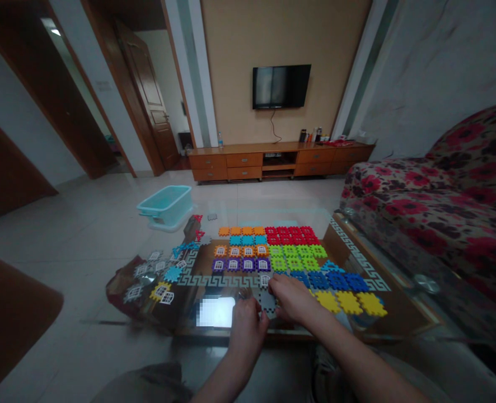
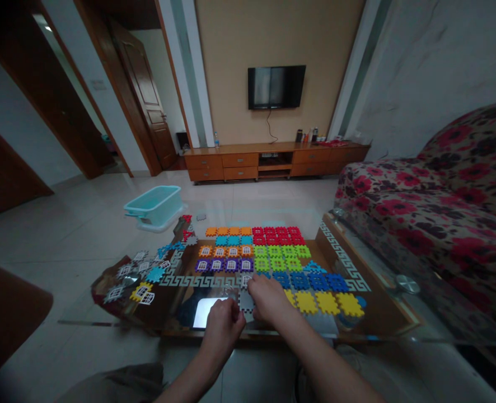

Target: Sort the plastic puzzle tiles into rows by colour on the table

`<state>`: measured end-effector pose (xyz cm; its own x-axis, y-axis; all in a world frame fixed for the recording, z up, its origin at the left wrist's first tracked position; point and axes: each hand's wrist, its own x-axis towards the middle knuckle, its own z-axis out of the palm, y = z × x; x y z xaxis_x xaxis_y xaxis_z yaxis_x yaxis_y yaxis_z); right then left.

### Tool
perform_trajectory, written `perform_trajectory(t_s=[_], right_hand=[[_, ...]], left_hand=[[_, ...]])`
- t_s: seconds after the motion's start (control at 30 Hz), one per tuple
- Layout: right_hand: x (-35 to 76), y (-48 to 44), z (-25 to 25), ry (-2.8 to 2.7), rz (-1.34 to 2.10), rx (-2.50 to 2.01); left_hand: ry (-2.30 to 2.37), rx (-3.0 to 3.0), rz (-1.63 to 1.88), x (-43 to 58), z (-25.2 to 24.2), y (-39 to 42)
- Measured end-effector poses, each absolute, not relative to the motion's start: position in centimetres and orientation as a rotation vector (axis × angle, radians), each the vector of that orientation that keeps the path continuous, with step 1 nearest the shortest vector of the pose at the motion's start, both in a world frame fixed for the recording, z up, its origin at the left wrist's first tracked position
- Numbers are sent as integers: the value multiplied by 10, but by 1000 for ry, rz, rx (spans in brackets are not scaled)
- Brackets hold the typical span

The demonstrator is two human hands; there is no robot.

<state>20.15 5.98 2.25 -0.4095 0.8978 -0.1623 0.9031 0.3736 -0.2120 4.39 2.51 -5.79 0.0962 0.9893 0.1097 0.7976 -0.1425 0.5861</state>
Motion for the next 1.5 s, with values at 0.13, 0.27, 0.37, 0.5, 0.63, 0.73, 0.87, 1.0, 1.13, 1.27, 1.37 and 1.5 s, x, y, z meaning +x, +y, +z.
perform_trajectory(t_s=[0.13, 0.27, 0.37, 0.5, 0.63, 0.73, 0.87, 1.0, 1.13, 1.27, 1.37, 1.5], right_hand=[[202, 60, 20, 2586, -418, 1701], [201, 61, 19, 2582, -420, 1701], [201, 60, 22, 2582, -419, 1700], [200, 59, 26, 2572, -426, 1701], [201, 59, 25, 2572, -448, 1695], [201, 59, 24, 2582, -456, 1688], [203, 59, 24, 2588, -487, 1695], [207, 58, 29, 2589, -526, 1729], [207, 58, 32, 2631, -519, 1757], [204, 59, 34, 2660, -520, 1781], [200, 58, 36, 2696, -578, 1772], [197, 55, 36, 2743, -622, 1747]], left_hand=[[1745, 1994, 721, 44, -59, 25], [1741, 1997, 712, 44, -58, 25], [1750, 1985, 666, 44, -56, 25], [1753, 1984, 653, 43, -54, 25], [1758, 1976, 665, 43, -52, 25], [1765, 1973, 640, 43, -51, 25], [1776, 1991, 619, 44, -51, 24], [1786, 2027, 546, 41, -43, 25], [1846, 2048, 432, 23, -20, 36], [1972, 2055, 397, -12, 7, 60], [2145, 2069, 387, -45, 21, 82], [2386, 2059, 328, -89, 24, 110]])
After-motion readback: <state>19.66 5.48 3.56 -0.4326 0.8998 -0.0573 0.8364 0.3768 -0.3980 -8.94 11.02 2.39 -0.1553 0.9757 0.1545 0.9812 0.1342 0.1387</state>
